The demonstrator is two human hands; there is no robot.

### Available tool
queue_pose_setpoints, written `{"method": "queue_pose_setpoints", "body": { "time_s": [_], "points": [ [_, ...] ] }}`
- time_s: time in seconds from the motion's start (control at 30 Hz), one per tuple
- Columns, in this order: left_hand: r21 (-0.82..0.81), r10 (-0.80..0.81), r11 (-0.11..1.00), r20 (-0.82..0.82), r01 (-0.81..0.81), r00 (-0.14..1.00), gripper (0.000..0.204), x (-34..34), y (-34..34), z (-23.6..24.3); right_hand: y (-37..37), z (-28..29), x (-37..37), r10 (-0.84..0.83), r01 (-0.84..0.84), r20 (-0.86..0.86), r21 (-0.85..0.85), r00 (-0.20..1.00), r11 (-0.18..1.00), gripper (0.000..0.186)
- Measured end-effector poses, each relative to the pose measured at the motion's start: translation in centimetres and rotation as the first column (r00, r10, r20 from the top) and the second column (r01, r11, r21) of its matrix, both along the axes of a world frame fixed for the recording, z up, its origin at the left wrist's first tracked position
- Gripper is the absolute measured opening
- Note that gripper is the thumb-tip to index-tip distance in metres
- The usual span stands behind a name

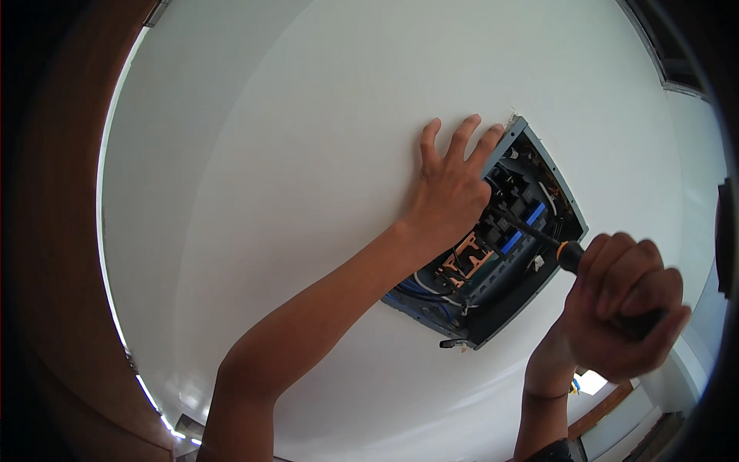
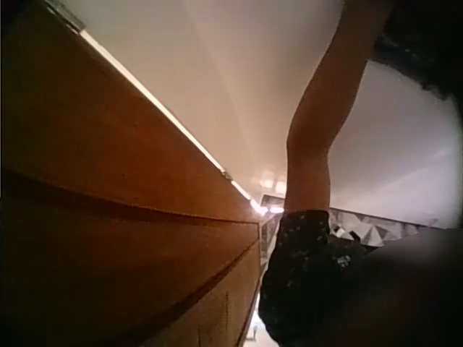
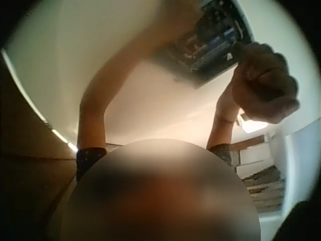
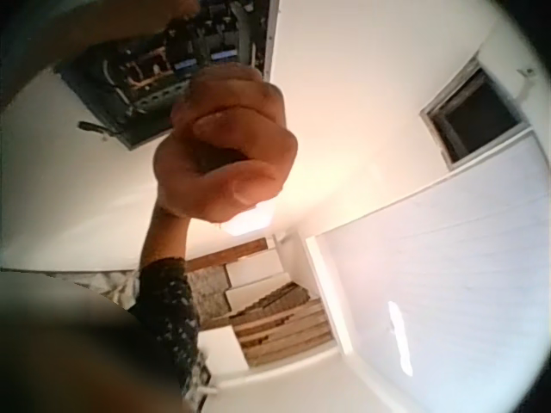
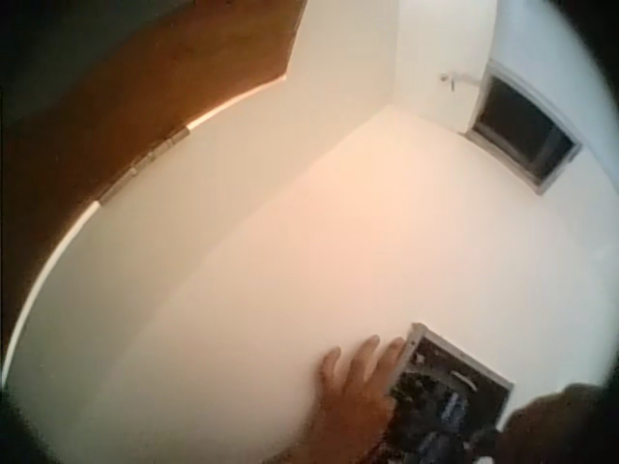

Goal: The person is repairing or adjusting the internal wiring and components of an electrical panel on the ceiling using a screwdriver.

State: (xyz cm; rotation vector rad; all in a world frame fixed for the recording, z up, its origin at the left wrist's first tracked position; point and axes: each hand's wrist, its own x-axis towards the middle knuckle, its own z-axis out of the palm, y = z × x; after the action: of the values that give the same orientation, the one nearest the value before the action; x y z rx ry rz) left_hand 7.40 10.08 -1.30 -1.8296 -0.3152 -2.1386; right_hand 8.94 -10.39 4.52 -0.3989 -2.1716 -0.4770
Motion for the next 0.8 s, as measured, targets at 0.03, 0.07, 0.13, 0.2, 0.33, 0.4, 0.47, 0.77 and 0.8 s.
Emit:
{"method": "queue_pose_setpoints", "body": {
  "time_s": [0.03, 0.07, 0.13, 0.2, 0.33, 0.4, 0.47, 0.77, 0.8],
  "points": [
    [0.005, -0.001, 1.0, 0.004, 0.001, 1.0, 0.011, 0.1, 0.0, 0.1, 0.1, 0.2, -0.1, 0.024, -0.024, -0.063, 0.001, 0.998, 1.0, 0.048],
    [0.004, 0.0, 1.0, 0.008, 0.0, 1.0, 0.011, 0.1, -0.1, 0.2, -0.5, 1.8, 0.1, -0.071, 0.072, 0.027, -0.036, 0.997, 0.997, 0.046],
    [-0.021, -0.001, 1.0, -0.039, 0.0, 0.999, 0.012, 0.2, -0.3, 0.2, 0.5, 4.4, 0.0, -0.024, 0.019, 0.306, 0.017, 0.952, 1.0, 0.04],
    [-0.003, -0.01, 1.0, -0.013, 0.01, 1.0, 0.012, 0.3, -0.2, 0.3, 0.6, 7.7, 0.2, 0.286, 0.07, 0.621, -0.484, 0.73, 0.872, 0.037],
    [0.001, -0.017, 1.0, 0.0, 0.017, 1.0, 0.011, 0.0, -0.1, 0.0, -0.7, 3.7, 1.1, 0.015, 0.055, 0.324, -0.205, 0.946, 0.977, 0.044],
    [0.001, -0.017, 1.0, -0.005, 0.017, 1.0, 0.012, -0.1, -0.2, 0.1, -0.6, 2.6, 0.5, -0.008, 0.038, 0.21, -0.137, 0.978, 0.99, 0.048],
    [0.006, -0.006, 1.0, 0.002, 0.006, 1.0, 0.012, -0.2, -0.3, 0.2, -0.4, 3.1, 0.9, 0.015, -0.003, 0.145, -0.087, 0.989, 0.996, 0.053],
    [-0.005, -0.008, 1.0, -0.005, 0.008, 1.0, 0.012, 0.1, 0.0, 0.1, -0.9, 6.3, 1.1, 0.214, 0.094, 0.516, -0.506, 0.829, 0.857, 0.034],
    [0.0, -0.002, 1.0, -0.001, 0.002, 1.0, 0.012, -0.1, 0.0, 0.1, -1.1, 4.3, 0.9, 0.119, -0.019, 0.28, -0.336, 0.953, 0.942, 0.039]
  ]
}}
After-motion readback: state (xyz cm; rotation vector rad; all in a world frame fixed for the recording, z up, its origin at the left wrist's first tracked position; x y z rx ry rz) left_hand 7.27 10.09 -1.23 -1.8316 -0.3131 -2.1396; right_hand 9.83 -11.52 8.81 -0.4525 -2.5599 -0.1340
